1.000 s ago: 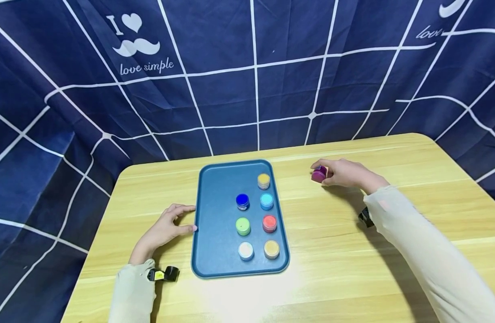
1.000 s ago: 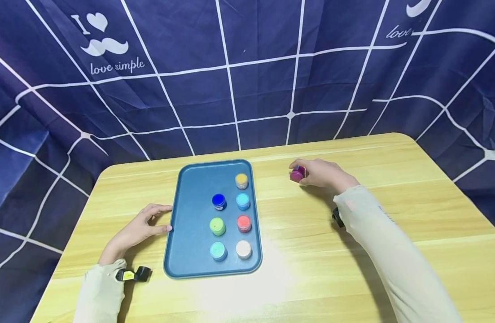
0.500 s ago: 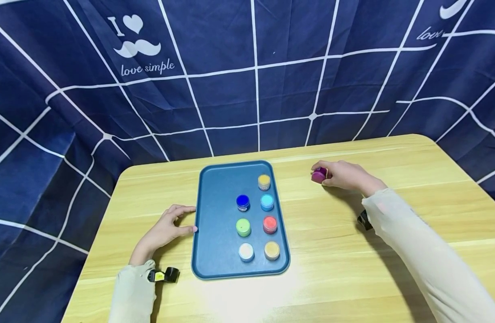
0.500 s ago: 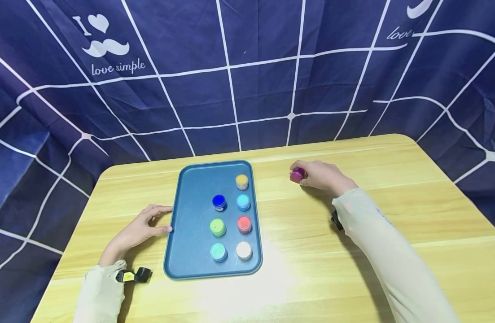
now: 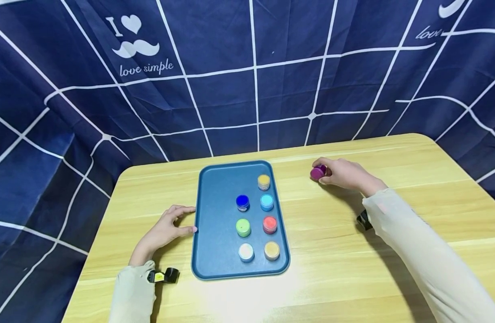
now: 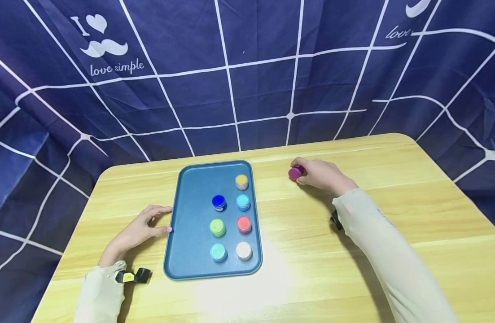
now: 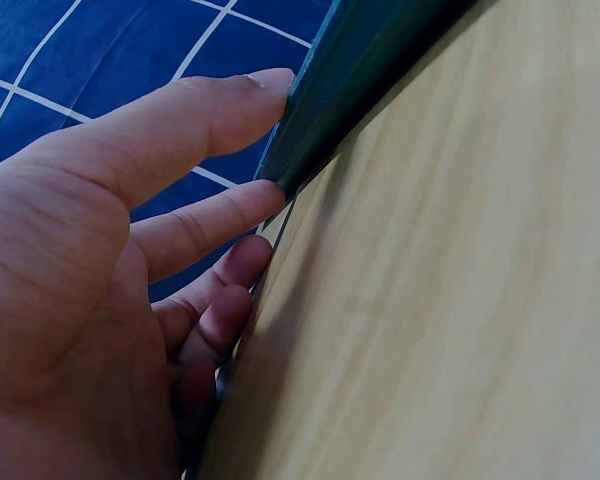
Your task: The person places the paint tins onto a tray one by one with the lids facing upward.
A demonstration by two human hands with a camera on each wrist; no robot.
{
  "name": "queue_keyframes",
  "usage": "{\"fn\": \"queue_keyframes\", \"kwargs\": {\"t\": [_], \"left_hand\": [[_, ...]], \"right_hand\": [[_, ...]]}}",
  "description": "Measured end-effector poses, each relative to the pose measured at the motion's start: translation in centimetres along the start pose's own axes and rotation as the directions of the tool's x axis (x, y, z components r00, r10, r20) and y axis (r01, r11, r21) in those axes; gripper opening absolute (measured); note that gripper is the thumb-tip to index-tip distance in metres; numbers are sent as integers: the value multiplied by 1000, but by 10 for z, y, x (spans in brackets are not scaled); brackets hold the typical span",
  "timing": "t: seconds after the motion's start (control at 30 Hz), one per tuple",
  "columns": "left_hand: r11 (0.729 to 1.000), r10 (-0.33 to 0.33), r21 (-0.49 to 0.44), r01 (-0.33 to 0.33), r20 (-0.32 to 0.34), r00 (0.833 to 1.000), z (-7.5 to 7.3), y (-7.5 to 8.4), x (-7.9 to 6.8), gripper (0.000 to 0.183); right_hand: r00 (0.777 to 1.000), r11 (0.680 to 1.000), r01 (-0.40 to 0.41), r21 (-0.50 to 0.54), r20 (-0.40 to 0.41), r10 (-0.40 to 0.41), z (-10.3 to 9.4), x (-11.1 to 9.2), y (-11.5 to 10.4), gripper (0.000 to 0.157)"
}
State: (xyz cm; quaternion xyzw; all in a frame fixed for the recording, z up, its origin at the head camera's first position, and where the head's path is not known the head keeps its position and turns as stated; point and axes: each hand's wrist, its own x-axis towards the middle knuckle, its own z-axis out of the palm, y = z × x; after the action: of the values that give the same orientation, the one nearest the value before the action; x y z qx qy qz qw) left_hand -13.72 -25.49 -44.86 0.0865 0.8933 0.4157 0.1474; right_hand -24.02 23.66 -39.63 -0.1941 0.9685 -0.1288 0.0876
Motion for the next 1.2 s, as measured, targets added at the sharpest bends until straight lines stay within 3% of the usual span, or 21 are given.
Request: {"fn": "queue_keyframes", "kwargs": {"t": [1.2], "left_hand": [[1000,0,-7,0,1,1000,-1,1,0,63]], "right_hand": [[995,998,16,55,-103,-10,-11,13,-38,41]]}}
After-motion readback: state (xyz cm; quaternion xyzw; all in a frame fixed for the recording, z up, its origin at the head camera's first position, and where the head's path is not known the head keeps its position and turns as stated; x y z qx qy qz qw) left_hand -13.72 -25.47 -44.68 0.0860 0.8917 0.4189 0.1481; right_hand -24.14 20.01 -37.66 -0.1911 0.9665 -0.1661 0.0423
